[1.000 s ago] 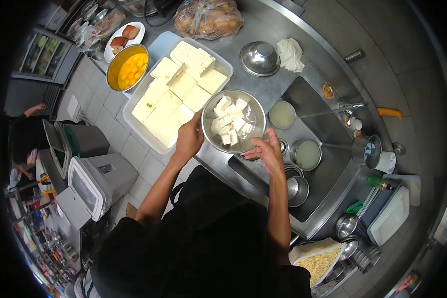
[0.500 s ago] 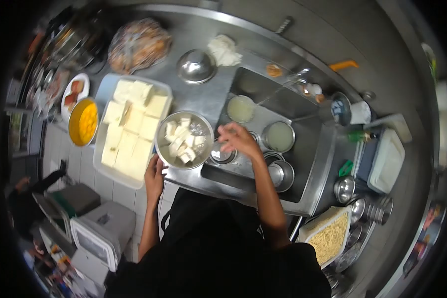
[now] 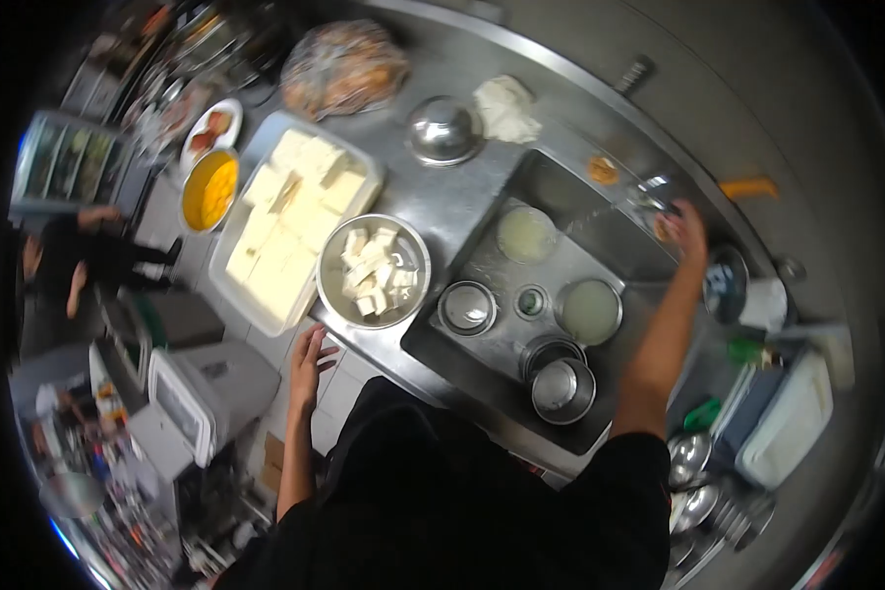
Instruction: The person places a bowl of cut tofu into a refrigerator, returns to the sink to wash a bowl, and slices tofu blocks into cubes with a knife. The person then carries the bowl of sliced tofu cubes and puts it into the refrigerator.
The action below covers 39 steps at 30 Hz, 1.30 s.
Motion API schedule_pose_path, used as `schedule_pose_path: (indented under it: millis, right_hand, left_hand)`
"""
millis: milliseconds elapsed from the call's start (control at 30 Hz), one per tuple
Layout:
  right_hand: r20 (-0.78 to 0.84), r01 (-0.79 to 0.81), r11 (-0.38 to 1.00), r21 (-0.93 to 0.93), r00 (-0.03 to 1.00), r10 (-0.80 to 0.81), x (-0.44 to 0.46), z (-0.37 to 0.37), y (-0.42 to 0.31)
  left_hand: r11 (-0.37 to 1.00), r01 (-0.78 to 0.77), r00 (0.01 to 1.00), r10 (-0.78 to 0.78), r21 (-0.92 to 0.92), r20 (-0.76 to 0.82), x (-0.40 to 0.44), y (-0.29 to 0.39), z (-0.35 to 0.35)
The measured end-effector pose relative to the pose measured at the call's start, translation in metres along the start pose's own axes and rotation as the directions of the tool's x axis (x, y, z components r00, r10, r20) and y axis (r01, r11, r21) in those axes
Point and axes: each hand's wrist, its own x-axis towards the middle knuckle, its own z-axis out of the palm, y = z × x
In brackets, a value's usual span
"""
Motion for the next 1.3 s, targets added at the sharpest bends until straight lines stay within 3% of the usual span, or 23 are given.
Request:
schedule_pose_path:
  millis: [33, 67, 100, 133, 167, 200, 233, 267, 300, 367, 433, 533, 600, 767, 833, 933, 967, 1000, 1100, 1133, 1200, 1233, 1300]
  right_hand:
    - [-0.026, -0.371, 0.896, 0.244, 0.921, 0.389, 0.019, -0.012, 0.002]
    - [0.098, -0.379, 0.814, 0.439, 0.921, 0.376, 0.014, -0.025, 0.027]
    - [-0.086, -0.232, 0.868, 0.438, 0.951, 0.298, -0.006, -0.01, 0.05]
    - [-0.042, -0.27, 0.936, 0.226, 0.957, 0.286, -0.01, -0.008, 0.083]
    - [-0.264, -0.298, 0.853, 0.429, 0.862, 0.434, -0.041, 0.045, 0.082]
    - [0.157, -0.392, 0.754, 0.527, 0.917, 0.367, -0.029, 0.061, 0.155]
    - [0.027, -0.121, 0.943, 0.309, 0.993, 0.118, -0.109, 0.171, 0.094]
    - [0.237, -0.285, 0.894, 0.347, 0.948, 0.21, -0.152, 0.237, 0.054]
    - [0.515, -0.325, 0.919, 0.224, 0.84, 0.172, -0.173, 0.283, 0.023]
    - [0.667, -0.303, 0.953, 0.001, 0.71, 0.225, -0.187, 0.344, -0.01]
    - [0.736, -0.251, 0.967, -0.031, 0.649, 0.192, -0.172, 0.372, -0.009]
    - [0.824, -0.142, 0.984, -0.11, 0.541, 0.17, -0.153, 0.39, 0.005]
    - [0.857, -0.207, 0.969, -0.135, 0.467, 0.22, -0.15, 0.392, 0.012]
    - [0.846, -0.303, 0.937, -0.172, 0.441, 0.298, -0.159, 0.389, 0.025]
    - [0.905, -0.165, 0.974, -0.154, 0.372, 0.206, -0.169, 0.381, 0.033]
    - [0.879, -0.247, 0.958, -0.144, 0.414, 0.238, -0.215, 0.368, 0.026]
    - [0.842, -0.367, 0.919, -0.142, 0.444, 0.307, -0.233, 0.366, 0.019]
    - [0.804, -0.479, 0.868, -0.131, 0.46, 0.376, -0.25, 0.364, 0.014]
    - [0.829, -0.502, 0.86, -0.093, 0.44, 0.346, -0.29, 0.362, -0.002]
    - [0.828, -0.5, 0.859, -0.108, 0.433, 0.356, -0.305, 0.364, -0.01]
    - [0.885, -0.5, 0.866, -0.024, 0.392, 0.251, -0.331, 0.372, -0.022]
    - [0.891, -0.502, 0.864, -0.041, 0.374, 0.259, -0.344, 0.38, -0.032]
    - [0.9, -0.512, 0.859, -0.032, 0.359, 0.247, -0.373, 0.404, -0.042]
  left_hand:
    - [0.998, 0.017, 1.0, -0.017, -0.069, -0.004, -0.005, 0.0, -0.001]
    - [0.994, 0.039, 0.999, -0.04, -0.107, -0.013, -0.006, 0.0, 0.002]
    - [0.992, 0.048, 0.998, -0.051, -0.116, -0.022, -0.007, 0.002, 0.006]
    - [0.99, 0.055, 0.998, -0.059, -0.126, -0.028, -0.007, 0.005, 0.01]
    - [0.989, 0.05, 0.996, -0.059, -0.141, -0.065, -0.001, 0.006, 0.016]
    - [0.986, 0.027, 0.997, -0.037, -0.162, -0.06, 0.006, 0.003, 0.022]
    - [0.985, 0.009, 0.998, -0.018, -0.173, -0.052, 0.012, 0.0, 0.027]
    - [0.975, 0.044, 0.997, -0.057, -0.218, -0.055, 0.021, 0.003, 0.033]
    - [0.97, -0.003, 0.998, -0.011, -0.244, -0.056, 0.026, 0.006, 0.039]
    - [0.977, -0.066, 0.997, 0.055, -0.203, -0.059, 0.045, 0.001, 0.043]
    - [0.97, -0.119, 0.991, 0.103, -0.21, -0.087, 0.054, -0.003, 0.049]
    - [0.936, -0.145, 0.985, 0.106, -0.321, -0.135, 0.06, -0.007, 0.058]
    - [0.963, -0.176, 0.981, 0.153, -0.206, -0.122, 0.06, -0.01, 0.058]
    - [0.963, -0.163, 0.986, 0.149, -0.213, -0.079, 0.059, -0.022, 0.051]
    - [0.971, -0.152, 0.987, 0.139, -0.186, -0.082, 0.047, -0.018, 0.044]
    - [0.966, -0.25, 0.967, 0.246, -0.06, -0.068, 0.05, -0.054, 0.028]
    - [0.99, -0.139, 0.99, 0.138, -0.034, -0.02, 0.027, -0.031, 0.02]
    - [0.988, -0.144, 0.989, 0.142, -0.054, -0.039, 0.017, -0.031, 0.015]
    - [0.934, -0.343, 0.938, 0.346, -0.104, 0.013, -0.009, -0.036, -0.013]
    - [0.935, -0.336, 0.941, 0.339, -0.116, 0.005, -0.023, -0.033, -0.024]
    - [0.895, -0.203, 0.974, 0.226, -0.396, 0.012, -0.051, -0.016, -0.049]
    - [0.917, -0.217, 0.974, 0.228, -0.335, -0.008, -0.058, -0.024, -0.061]
    - [0.879, -0.238, 0.97, 0.235, -0.414, -0.059, -0.062, -0.051, -0.084]
